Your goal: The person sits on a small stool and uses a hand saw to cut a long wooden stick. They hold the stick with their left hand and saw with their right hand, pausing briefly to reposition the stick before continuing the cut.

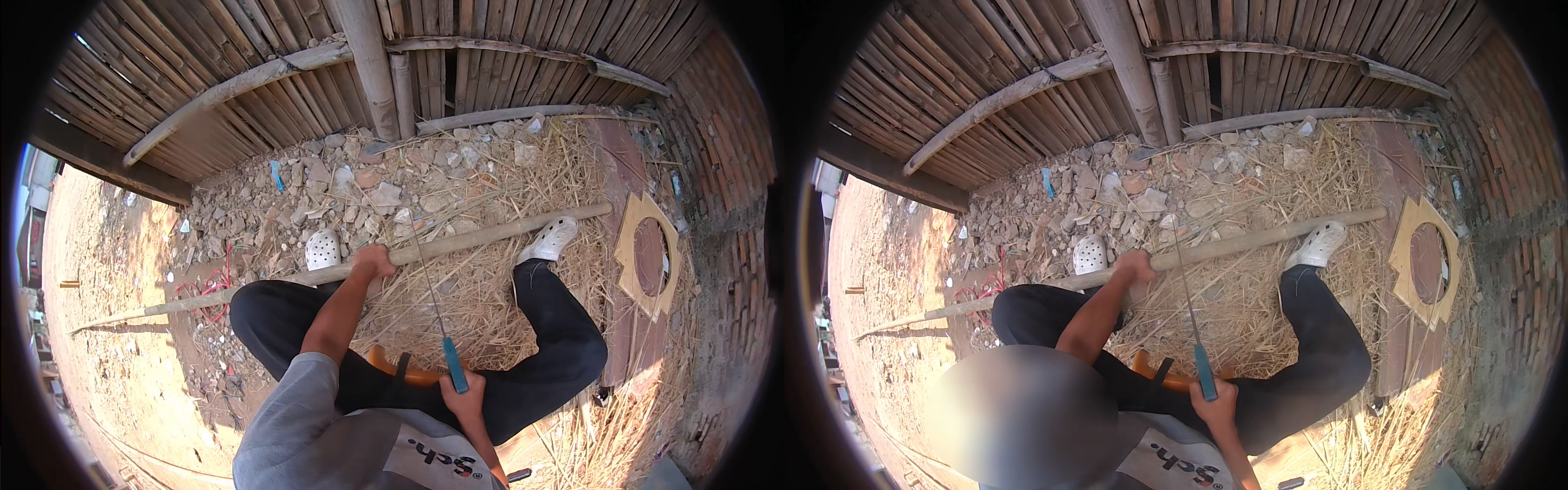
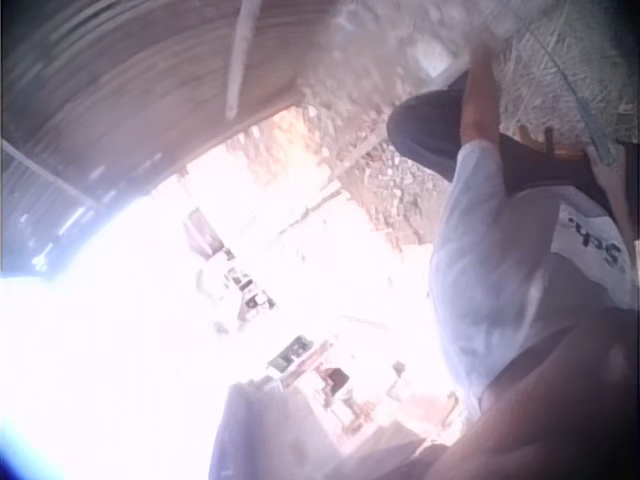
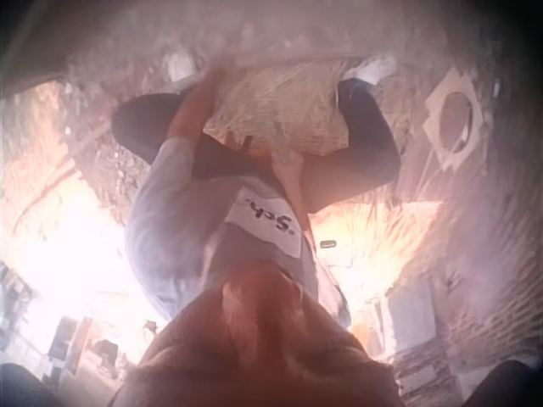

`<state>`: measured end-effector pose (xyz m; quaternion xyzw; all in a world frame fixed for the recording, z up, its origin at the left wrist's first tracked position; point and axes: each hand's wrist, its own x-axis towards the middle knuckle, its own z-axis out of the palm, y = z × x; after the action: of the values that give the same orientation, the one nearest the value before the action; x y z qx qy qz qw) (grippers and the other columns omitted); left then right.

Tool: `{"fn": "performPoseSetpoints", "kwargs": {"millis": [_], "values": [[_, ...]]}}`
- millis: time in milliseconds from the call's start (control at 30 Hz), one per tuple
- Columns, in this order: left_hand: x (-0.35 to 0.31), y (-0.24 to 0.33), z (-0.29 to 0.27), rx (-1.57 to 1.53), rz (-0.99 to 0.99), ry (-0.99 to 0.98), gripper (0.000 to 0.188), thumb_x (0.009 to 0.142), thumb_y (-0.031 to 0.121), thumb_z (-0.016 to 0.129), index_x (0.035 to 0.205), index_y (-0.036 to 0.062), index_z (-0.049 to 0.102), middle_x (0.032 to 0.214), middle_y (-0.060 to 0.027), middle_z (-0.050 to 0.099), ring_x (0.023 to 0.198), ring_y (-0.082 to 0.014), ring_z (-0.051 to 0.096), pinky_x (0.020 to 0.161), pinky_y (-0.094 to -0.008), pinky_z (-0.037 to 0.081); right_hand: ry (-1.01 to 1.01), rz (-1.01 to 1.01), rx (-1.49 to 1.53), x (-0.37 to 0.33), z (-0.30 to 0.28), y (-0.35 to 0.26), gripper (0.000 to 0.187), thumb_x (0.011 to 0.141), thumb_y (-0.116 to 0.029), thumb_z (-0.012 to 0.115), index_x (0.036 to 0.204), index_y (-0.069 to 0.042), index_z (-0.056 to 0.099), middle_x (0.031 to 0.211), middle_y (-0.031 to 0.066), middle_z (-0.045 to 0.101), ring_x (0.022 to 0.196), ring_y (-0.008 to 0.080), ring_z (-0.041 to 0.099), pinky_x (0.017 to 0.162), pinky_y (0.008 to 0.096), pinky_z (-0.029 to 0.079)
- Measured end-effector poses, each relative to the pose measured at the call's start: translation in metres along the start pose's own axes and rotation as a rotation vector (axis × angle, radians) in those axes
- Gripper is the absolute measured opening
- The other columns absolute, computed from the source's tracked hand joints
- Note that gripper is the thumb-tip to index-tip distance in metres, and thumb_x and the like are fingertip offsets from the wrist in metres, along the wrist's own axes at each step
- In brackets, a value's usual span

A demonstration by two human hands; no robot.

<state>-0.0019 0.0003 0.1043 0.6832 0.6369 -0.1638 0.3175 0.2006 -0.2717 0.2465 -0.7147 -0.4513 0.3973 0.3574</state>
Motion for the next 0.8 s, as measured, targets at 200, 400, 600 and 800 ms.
{"fn": "performPoseSetpoints", "kwargs": {"millis": [200,400,600,800], "values": [[-0.014,-0.01,0.03,0.058,0.064,0.02,0.048,0.063,0.03,0.065,0.105,0.0083,0.072,0.108,-0.0164,0.069,0.102,-0.0301,0.066,0.089,-0.0393,0.053,-0.014,0.063,0.093,0.043,0.052,0.038,0.022,0.075,-0.013,0.066,0.063,0.002,0.056,0.048,0.0098,0.048,0.046,0.0089,0.051,0.047,0.0325,0.043],[-0.019,-0.021,0.009,0.028,0.029,0.016,0.049,0.062,0.03,0.064,0.105,0.0075,0.071,0.106,-0.0161,0.07,0.101,-0.0303,0.067,0.087,-0.0391,0.054,0.019,0.013,0.08,-0.041,-0.002,0.001,0.024,0.075,-0.015,0.067,0.062,0.001,0.056,0.049,0.0078,0.048,0.046,0.0106,0.046,0.049,0.0335,0.043],[-0.014,0.01,-0.022,0.07,0.044,-0.055,0.048,0.063,0.031,0.064,0.105,0.0074,0.071,0.11,-0.0173,0.069,0.103,-0.0305,0.066,0.088,-0.0397,0.053,0.007,0.078,0.081,0.089,0.058,0.012,0.022,0.073,-0.013,0.068,0.062,0.002,0.055,0.049,0.0071,0.048,0.046,0.01,0.047,0.048,0.032,0.042],[-0.011,-0.01,0.018,0.027,0.03,0.035,0.045,0.064,0.031,0.064,0.101,0.0067,0.072,0.108,-0.018,0.069,0.101,-0.0309,0.067,0.086,-0.039,0.054,-0.001,0.092,0.094,-0.034,0.005,0.006,0.028,0.076,-0.013,0.067,0.058,-0.001,0.05,0.05,0.0007,0.045,0.051,0.005,0.044,0.046,0.0286,0.039]]}}
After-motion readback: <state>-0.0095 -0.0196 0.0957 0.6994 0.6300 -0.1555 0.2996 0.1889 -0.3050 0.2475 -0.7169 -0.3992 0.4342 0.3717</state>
